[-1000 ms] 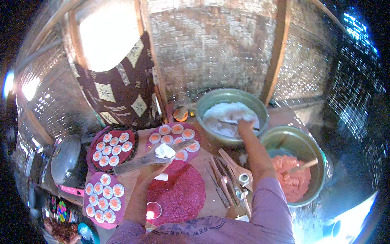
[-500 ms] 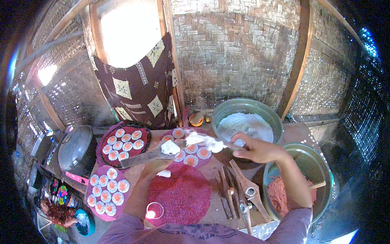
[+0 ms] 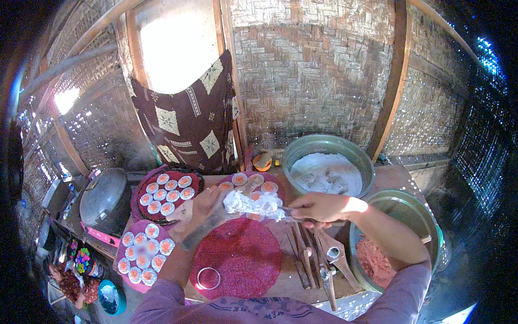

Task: The person uses a wooden mold and a cylindrical tool to shape white rice into round discs, then places a pink filling in the center of each disc. The finished pieces are arranged on pink mats on the table.

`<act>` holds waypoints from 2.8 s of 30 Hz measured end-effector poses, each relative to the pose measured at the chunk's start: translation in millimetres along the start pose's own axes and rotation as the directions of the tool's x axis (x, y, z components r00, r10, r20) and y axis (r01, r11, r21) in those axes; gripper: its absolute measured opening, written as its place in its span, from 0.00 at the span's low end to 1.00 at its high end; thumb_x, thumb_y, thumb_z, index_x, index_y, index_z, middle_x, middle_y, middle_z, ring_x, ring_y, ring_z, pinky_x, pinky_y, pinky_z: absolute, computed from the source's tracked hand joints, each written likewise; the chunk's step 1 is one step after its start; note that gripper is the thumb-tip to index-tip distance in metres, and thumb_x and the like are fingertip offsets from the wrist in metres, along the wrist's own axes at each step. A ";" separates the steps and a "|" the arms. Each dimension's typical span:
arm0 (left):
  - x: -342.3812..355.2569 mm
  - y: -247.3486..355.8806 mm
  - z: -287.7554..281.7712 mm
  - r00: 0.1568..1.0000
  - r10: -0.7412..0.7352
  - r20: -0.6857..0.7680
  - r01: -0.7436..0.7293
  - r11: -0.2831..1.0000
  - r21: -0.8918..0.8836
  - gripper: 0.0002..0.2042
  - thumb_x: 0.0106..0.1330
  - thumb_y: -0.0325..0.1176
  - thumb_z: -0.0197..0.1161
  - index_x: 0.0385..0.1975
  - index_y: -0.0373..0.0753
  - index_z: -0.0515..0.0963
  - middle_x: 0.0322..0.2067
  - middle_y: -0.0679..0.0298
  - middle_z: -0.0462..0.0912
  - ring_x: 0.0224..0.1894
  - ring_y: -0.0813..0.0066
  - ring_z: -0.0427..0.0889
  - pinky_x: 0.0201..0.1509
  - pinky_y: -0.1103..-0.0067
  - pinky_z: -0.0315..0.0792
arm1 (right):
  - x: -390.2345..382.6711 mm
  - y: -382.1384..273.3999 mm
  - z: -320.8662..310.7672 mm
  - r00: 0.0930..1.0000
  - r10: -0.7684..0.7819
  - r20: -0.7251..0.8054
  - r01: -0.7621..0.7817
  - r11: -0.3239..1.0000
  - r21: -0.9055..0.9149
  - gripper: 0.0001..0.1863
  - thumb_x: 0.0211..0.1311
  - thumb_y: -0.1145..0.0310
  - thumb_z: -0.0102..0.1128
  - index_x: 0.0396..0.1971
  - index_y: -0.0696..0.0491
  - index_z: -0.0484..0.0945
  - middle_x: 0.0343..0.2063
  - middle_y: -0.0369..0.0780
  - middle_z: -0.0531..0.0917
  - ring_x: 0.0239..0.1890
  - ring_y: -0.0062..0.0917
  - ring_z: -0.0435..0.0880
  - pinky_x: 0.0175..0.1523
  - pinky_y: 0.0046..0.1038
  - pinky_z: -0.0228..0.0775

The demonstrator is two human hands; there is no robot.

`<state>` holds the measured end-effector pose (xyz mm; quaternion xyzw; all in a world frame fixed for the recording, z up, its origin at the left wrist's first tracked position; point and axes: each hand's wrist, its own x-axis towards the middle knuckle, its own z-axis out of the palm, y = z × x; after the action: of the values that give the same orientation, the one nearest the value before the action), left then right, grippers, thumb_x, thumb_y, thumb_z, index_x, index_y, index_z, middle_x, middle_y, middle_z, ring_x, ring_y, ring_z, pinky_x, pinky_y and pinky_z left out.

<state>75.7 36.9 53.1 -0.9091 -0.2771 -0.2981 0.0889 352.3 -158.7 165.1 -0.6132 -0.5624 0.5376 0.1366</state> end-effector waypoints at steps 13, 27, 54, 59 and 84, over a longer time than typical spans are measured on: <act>-24.2 15.0 -6.6 0.982 0.091 0.168 -0.012 0.906 -0.424 0.18 0.52 0.43 0.68 0.40 0.43 0.78 0.34 0.60 0.81 0.34 0.58 0.82 0.36 0.67 0.75 | 21.8 -19.5 76.7 0.632 -0.761 0.144 -0.063 -0.236 -0.970 0.23 0.55 0.65 0.53 0.51 0.59 0.72 0.22 0.33 0.71 0.19 0.25 0.74 0.23 0.29 0.67; -10.8 4.5 -30.1 0.999 0.010 -0.039 -0.016 0.989 -0.145 0.20 0.51 0.44 0.70 0.41 0.43 0.77 0.32 0.61 0.82 0.33 0.57 0.82 0.36 0.67 0.76 | -5.8 -69.6 46.6 0.693 -0.717 -0.081 -0.105 0.012 -0.994 0.21 0.54 0.68 0.55 0.51 0.53 0.73 0.22 0.38 0.77 0.24 0.31 0.83 0.24 0.33 0.72; -13.5 6.5 -37.6 0.904 -0.273 -0.330 0.104 0.887 -0.449 0.15 0.52 0.31 0.71 0.38 0.36 0.77 0.33 0.60 0.82 0.37 0.68 0.82 0.42 0.73 0.76 | 82.7 -40.5 89.8 0.169 -0.833 -0.526 0.279 0.552 -0.785 0.30 0.53 0.78 0.53 0.61 0.50 0.67 0.35 0.51 0.80 0.34 0.49 0.82 0.40 0.45 0.74; -1.3 -12.0 -18.2 0.883 -0.368 -0.292 -0.037 0.565 -0.824 0.14 0.56 0.36 0.70 0.37 0.36 0.77 0.33 0.63 0.82 0.35 0.74 0.82 0.40 0.77 0.76 | 95.2 -11.6 138.6 0.436 -0.669 -0.602 0.426 0.743 -0.516 0.26 0.62 0.73 0.48 0.62 0.52 0.66 0.39 0.57 0.80 0.40 0.52 0.81 0.47 0.49 0.71; -22.9 -34.6 -33.9 0.819 -0.456 -0.349 0.111 0.722 -0.682 0.12 0.55 0.30 0.67 0.38 0.37 0.76 0.30 0.64 0.81 0.34 0.71 0.82 0.38 0.76 0.76 | 70.5 56.3 1.4 0.617 -0.272 -0.739 -0.250 0.822 -0.511 0.21 0.67 0.54 0.49 0.50 0.53 0.76 0.51 0.51 0.78 0.52 0.40 0.78 0.53 0.38 0.70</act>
<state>24.3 44.2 66.8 -0.7206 -0.2686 -0.6059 -0.2035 366.8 -119.0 85.5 -0.7927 -0.5813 0.0190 0.1826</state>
